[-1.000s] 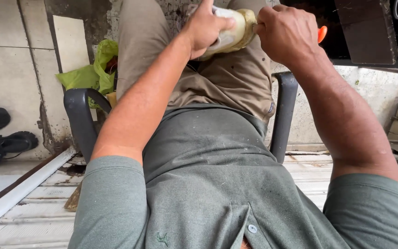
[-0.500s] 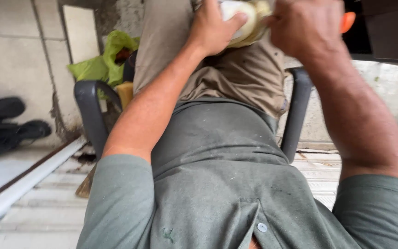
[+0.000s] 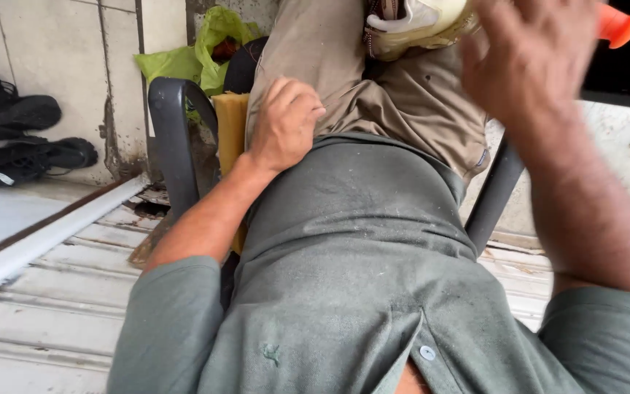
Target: The person sits in a chair and repairs a shoe resting on their lap. They use a stitching awl to puncture the sole and pull a thread through the material, repeating the process to secure the sole. The person also handles a second shoe briefly before returning to the first.
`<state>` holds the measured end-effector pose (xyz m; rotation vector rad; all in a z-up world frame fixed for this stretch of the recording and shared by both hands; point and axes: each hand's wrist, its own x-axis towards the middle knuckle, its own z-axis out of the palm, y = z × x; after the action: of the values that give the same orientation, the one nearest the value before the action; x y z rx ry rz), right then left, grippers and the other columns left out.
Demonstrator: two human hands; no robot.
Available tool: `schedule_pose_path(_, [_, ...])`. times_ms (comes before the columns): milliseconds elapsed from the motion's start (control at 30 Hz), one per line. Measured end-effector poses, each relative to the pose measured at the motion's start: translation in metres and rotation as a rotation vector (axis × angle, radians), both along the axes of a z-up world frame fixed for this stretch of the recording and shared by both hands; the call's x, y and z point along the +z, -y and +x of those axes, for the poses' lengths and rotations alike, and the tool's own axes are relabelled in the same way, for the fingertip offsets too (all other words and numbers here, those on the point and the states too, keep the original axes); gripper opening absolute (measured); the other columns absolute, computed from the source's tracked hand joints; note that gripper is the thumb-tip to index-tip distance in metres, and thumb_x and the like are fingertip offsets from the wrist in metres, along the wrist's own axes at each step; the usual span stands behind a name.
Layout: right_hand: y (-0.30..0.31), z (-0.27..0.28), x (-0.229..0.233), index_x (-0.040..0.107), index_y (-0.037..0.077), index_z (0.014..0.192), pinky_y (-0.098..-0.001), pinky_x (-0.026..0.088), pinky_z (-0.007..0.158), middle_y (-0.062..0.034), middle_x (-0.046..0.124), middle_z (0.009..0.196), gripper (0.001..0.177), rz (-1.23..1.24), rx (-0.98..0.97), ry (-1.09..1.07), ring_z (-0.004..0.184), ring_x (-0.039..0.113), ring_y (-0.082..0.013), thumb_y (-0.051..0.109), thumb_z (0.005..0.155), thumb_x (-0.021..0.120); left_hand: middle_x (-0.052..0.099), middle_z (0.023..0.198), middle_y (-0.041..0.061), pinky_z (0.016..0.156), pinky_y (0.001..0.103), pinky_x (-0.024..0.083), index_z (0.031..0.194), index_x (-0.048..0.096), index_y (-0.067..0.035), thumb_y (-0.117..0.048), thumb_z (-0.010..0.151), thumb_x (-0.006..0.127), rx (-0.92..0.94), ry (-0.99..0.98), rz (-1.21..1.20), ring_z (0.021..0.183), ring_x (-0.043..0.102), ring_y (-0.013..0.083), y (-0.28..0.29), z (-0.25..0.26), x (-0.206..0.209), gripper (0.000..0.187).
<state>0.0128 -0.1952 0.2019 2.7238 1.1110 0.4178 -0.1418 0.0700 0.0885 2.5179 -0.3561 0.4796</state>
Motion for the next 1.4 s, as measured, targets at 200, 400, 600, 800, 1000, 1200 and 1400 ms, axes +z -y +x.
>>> schedule_pose_path(200, [-0.051, -0.075, -0.015, 0.06, 0.002, 0.134, -0.0544, 0.055, 0.095, -0.0189, 0.072, 0.119, 0.048, 0.911, 0.35, -1.283, 0.112, 0.07, -0.0394, 0.024, 0.094, 0.075, 0.046, 0.072, -0.006, 0.066, 0.032, 0.051, 0.095, 0.072, -0.017, -0.024, 0.103, 0.064, -0.108, -0.092, -0.426, 0.062, 0.057, 0.0194, -0.008, 0.006, 0.083, 0.013])
schedule_pose_path(400, [-0.005, -0.053, -0.011, 0.068, -0.01, 0.101, -0.0325, 0.052, 0.055, -0.0153, 0.061, 0.058, 0.03, 1.379, 0.188, -1.486, 0.052, 0.06, -0.018, 0.016, 0.106, 0.052, 0.051, 0.069, 0.005, 0.061, 0.038, 0.051, 0.095, 0.075, -0.009, -0.015, 0.105, 0.069, -0.056, 0.03, -0.41, 0.056, 0.053, 0.0302, -0.047, 0.015, 0.129, 0.013])
schedule_pose_path(600, [-0.002, -0.041, -0.035, 0.065, -0.021, 0.112, -0.0434, 0.057, 0.062, -0.0258, 0.06, 0.067, 0.018, 1.33, 0.075, -1.131, 0.059, 0.065, -0.0289, -0.008, 0.101, 0.068, 0.053, 0.067, 0.002, 0.058, 0.037, 0.051, 0.091, 0.075, -0.014, -0.017, 0.101, 0.071, -0.018, 0.013, -0.394, 0.055, 0.058, 0.0277, -0.036, 0.018, 0.082, 0.011])
schedule_pose_path(800, [-0.058, -0.075, -0.018, 0.064, -0.008, 0.121, -0.038, 0.058, 0.05, -0.0187, 0.072, 0.09, 0.034, 1.118, 0.286, -1.262, 0.061, 0.07, -0.0242, 0.009, 0.094, 0.075, 0.048, 0.063, 0.009, 0.056, 0.042, 0.052, 0.086, 0.069, -0.011, -0.016, 0.1, 0.067, -0.17, -0.121, -0.327, 0.058, 0.06, 0.0364, -0.008, 0.025, 0.106, 0.015])
schedule_pose_path(1000, [-0.025, -0.071, -0.028, 0.075, -0.002, 0.096, -0.0282, 0.046, 0.049, -0.0093, 0.067, 0.062, 0.014, 1.126, 0.049, -1.296, 0.051, 0.053, -0.012, 0.008, 0.102, 0.068, 0.056, 0.067, 0.017, 0.059, 0.049, 0.052, 0.092, 0.075, -0.009, -0.018, 0.102, 0.066, -0.167, -0.289, -0.39, 0.064, 0.063, 0.0439, -0.026, 0.017, 0.094, 0.017])
schedule_pose_path(1200, [-0.027, -0.073, -0.046, 0.077, 0.001, 0.093, -0.0292, 0.049, 0.051, -0.0091, 0.065, 0.056, 0.015, 1.132, -0.097, -1.193, 0.05, 0.057, -0.0159, 0.007, 0.104, 0.067, 0.073, 0.094, 0.001, 0.079, 0.023, 0.053, 0.092, 0.077, -0.013, -0.015, 0.098, 0.077, 0.044, -0.55, -0.858, 0.078, 0.064, 0.0065, -0.034, 0.015, 0.06, 0.006])
schedule_pose_path(1400, [-0.05, -0.071, -0.039, 0.077, 0.005, 0.09, -0.0313, 0.048, 0.051, -0.0063, 0.063, 0.057, 0.012, 1.202, -0.1, -1.193, 0.053, 0.055, -0.0137, 0.012, 0.099, 0.073, 0.063, 0.118, 0.024, 0.112, 0.051, 0.052, 0.1, 0.059, 0.003, -0.01, 0.105, 0.058, -0.34, -0.469, -2.142, 0.109, 0.073, 0.0353, 0.016, 0.032, 0.043, 0.014])
